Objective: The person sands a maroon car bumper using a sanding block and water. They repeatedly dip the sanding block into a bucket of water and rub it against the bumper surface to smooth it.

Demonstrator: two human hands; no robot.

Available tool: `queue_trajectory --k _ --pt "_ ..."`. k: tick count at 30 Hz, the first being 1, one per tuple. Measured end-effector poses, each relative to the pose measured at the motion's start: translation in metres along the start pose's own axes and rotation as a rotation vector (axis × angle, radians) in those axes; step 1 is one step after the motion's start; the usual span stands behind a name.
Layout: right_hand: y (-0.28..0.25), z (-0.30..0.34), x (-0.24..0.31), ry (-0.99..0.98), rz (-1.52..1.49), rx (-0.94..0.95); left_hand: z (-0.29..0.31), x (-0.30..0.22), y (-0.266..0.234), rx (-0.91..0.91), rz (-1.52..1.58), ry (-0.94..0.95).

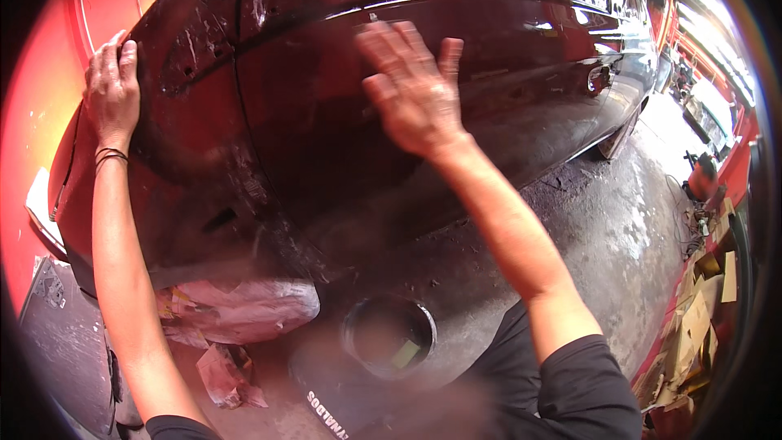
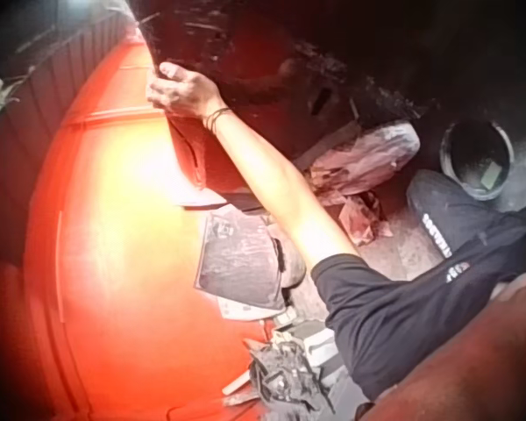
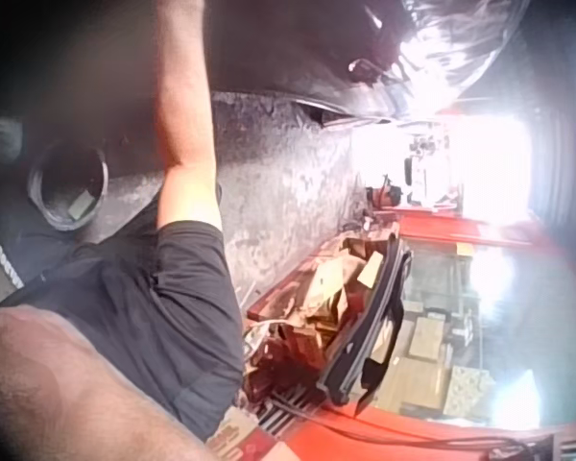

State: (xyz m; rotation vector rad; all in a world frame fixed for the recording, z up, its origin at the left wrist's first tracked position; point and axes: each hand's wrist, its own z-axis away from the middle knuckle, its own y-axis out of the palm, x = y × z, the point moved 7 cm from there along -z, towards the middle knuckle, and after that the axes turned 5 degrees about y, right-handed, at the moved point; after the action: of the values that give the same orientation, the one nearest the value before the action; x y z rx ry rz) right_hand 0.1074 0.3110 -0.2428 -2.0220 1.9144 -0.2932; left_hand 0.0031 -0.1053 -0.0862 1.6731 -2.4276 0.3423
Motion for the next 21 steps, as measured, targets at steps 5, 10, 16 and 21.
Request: queue_trajectory --k 5,10,16,21 --pt "-0.021 -0.001 -0.179 0.560 0.040 -0.176 0.003 -0.017 0.013 0.053 0.031 -0.085" --pt "0.000 0.000 -0.010 0.330 -0.081 -0.183 0.002 -0.011 0.020 0.127 0.037 -0.067" --pt "-0.003 0.010 -0.078 0.188 0.029 -0.100 0.009 -0.004 0.012 0.112 -0.007 -0.015" --pt "-0.017 0.023 -0.224 0.641 -0.072 -0.279 0.004 -0.010 0.022 0.108 0.047 -0.066"
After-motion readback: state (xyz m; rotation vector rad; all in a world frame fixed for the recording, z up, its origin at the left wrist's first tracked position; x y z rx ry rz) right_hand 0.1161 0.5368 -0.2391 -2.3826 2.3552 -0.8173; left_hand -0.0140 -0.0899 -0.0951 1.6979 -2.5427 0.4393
